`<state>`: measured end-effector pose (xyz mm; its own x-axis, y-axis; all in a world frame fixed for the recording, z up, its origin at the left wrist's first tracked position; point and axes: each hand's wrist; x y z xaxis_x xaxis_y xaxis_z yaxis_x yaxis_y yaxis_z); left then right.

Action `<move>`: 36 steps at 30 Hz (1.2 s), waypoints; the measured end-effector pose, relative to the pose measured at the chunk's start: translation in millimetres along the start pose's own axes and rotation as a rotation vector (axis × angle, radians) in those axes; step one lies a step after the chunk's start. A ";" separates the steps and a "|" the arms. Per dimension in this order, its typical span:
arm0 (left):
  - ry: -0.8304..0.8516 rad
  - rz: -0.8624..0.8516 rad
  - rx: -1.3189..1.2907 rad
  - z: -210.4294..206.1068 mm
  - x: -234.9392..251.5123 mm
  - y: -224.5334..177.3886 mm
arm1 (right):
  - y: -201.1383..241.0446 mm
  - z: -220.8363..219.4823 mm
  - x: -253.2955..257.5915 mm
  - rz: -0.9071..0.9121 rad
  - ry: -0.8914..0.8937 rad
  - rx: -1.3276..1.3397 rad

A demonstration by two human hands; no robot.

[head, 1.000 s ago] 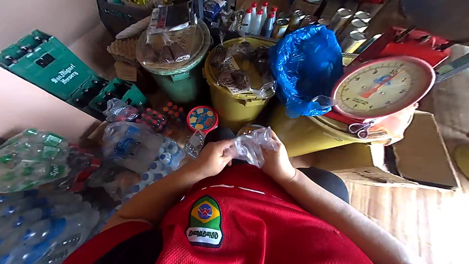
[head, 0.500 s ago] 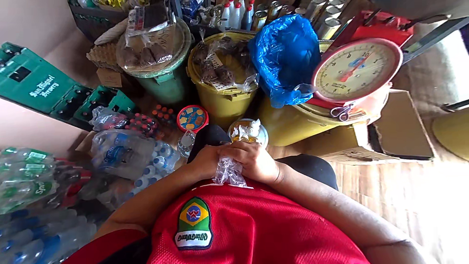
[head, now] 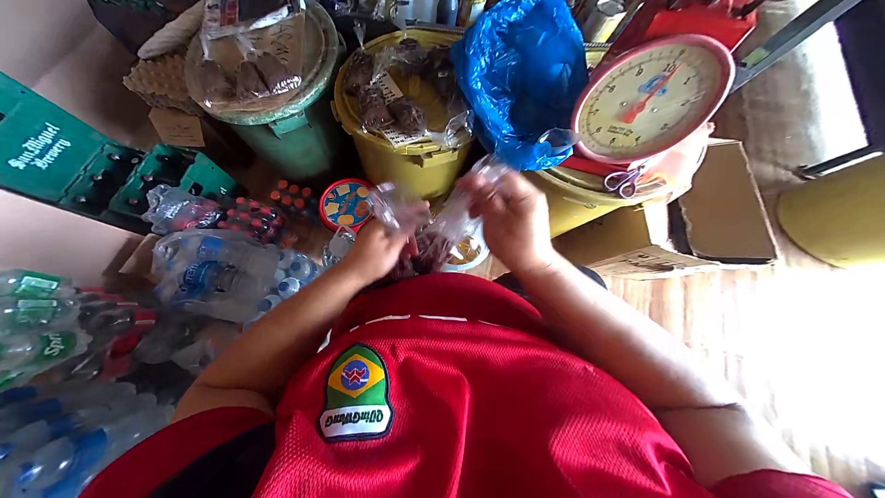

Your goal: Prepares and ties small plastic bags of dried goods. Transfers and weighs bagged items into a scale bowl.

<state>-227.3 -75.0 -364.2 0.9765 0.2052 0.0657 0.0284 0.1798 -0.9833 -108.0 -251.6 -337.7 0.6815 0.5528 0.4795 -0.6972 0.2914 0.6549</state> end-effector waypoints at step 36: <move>0.003 -0.598 0.192 40.9 53.7 -198.4 | 112.8 68.1 90.5 -0.079 0.309 0.348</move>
<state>-189.3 -60.3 -158.7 0.8043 0.0129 0.5941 0.5312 0.4327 -0.7284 -109.8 -221.9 -180.6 0.5949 0.7610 0.2587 -0.4937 0.0921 0.8647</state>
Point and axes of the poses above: each hand's wrist, its own x-axis towards the middle knuckle, its own z-axis out of the back of the hand, y = z × x, and after that the axes turned 15 degrees about -x, right-handed
